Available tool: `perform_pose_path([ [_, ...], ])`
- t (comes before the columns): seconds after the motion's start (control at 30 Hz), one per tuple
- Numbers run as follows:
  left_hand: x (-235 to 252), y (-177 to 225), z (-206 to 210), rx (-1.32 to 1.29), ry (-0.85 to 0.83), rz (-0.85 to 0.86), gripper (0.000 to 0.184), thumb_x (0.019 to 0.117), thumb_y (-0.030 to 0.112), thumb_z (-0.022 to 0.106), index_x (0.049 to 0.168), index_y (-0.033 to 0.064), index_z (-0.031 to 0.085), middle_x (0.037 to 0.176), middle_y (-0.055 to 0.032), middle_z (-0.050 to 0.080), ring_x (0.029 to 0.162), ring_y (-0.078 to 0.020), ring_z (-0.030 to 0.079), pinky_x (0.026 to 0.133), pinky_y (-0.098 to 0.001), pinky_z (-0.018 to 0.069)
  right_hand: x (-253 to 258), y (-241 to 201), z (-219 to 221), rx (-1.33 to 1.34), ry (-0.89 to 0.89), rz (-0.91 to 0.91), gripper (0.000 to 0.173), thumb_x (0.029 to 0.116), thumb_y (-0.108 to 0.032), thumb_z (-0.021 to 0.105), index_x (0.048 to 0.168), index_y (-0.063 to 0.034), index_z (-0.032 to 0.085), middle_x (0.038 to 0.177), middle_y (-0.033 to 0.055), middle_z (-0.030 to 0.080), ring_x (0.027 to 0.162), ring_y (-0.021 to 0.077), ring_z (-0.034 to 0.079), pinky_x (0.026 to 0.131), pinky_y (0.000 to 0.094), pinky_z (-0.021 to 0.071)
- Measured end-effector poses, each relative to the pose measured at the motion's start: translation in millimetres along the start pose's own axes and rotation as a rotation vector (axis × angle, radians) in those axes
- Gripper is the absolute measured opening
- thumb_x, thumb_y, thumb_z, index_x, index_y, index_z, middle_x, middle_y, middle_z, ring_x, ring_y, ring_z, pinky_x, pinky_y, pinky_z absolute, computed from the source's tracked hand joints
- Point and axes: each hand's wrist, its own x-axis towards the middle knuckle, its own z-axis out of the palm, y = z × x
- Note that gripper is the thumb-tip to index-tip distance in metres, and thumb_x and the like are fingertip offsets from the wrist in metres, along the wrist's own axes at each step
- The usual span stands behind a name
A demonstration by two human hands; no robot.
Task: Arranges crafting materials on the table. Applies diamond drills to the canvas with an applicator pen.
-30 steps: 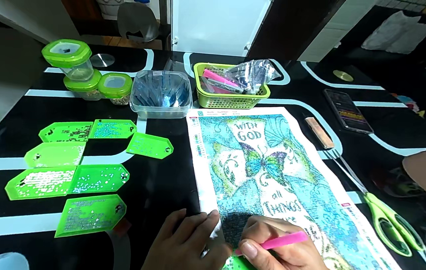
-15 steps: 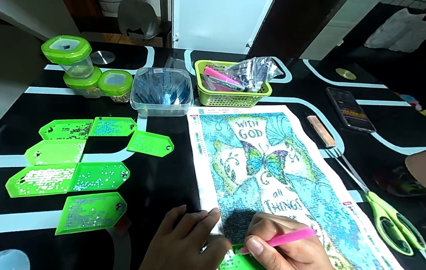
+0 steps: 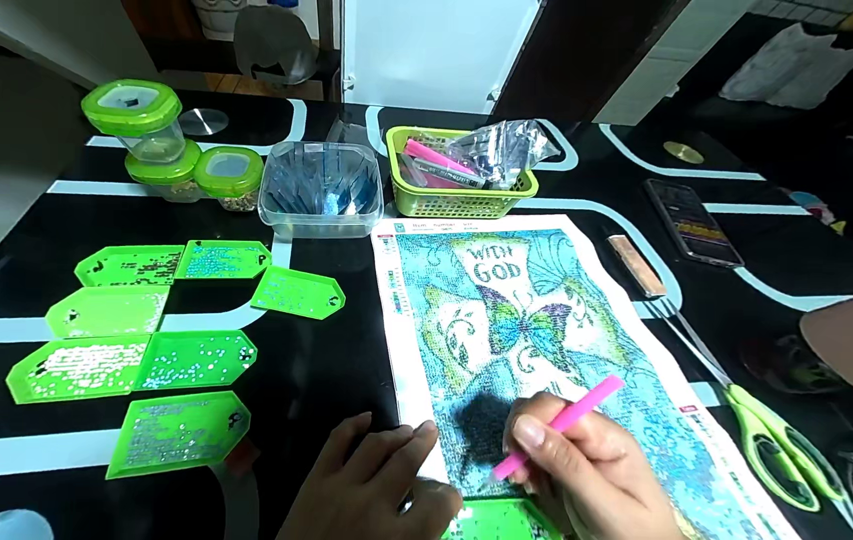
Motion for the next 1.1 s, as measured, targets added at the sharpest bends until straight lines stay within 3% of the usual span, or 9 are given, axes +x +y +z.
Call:
perform_pose_path([
  [0.13,-1,-1,-2,0.005,-0.033,0.02,0.04,0.0915,0.051,0.068,0.118,0.0217,0.075,0.145,-0.014,0.061,0.13,-0.031,0.059,0.112,-0.055,0.0317,3,7,2,-0.019,0.087,0.003,0.023,0.1097,-0.022,0.051,0.098,-0.0105,0.066,0.081,-0.0061,0.068,0.071,-0.0036,0.064,0.061,0.0122,0.0533],
  [0.63,-1,1,-3,-0.011,-0.04,0.008,0.039,0.0923,0.05,0.067,0.118,0.0211,0.075,0.145,-0.0141,0.061,0.131,-0.0315,0.058,0.114,-0.0557,0.0299,4,13,6,-0.312,0.006,-0.123,0.025,0.1101,-0.023,0.05,0.099,-0.0046,0.063,0.078,0.0013,0.064,0.068,-0.002,0.06,0.061,0.0126,0.0501],
  [0.8,-1,0,-3,-0.015,-0.042,0.013,0.04,0.0924,0.05,0.067,0.118,0.0208,0.075,0.144,-0.0141,0.061,0.131,-0.0319,0.058,0.113,-0.0561,0.0301,1,6,9,-0.485,-0.035,-0.206,0.024,0.11,-0.024,0.05,0.099,-0.0051,0.06,0.082,0.0058,0.06,0.074,0.0052,0.06,0.068,0.0158,0.051],
  [1.1,-1,1,-2,0.017,-0.045,0.01,0.04,0.0925,0.051,0.066,0.118,0.022,0.075,0.145,-0.0134,0.061,0.131,-0.0309,0.059,0.113,-0.0561,0.0309,3,10,3,-0.382,-0.053,-0.191,0.027,0.1103,-0.024,0.049,0.099,-0.0037,0.061,0.081,0.005,0.063,0.071,0.0024,0.06,0.065,0.0148,0.0504],
])
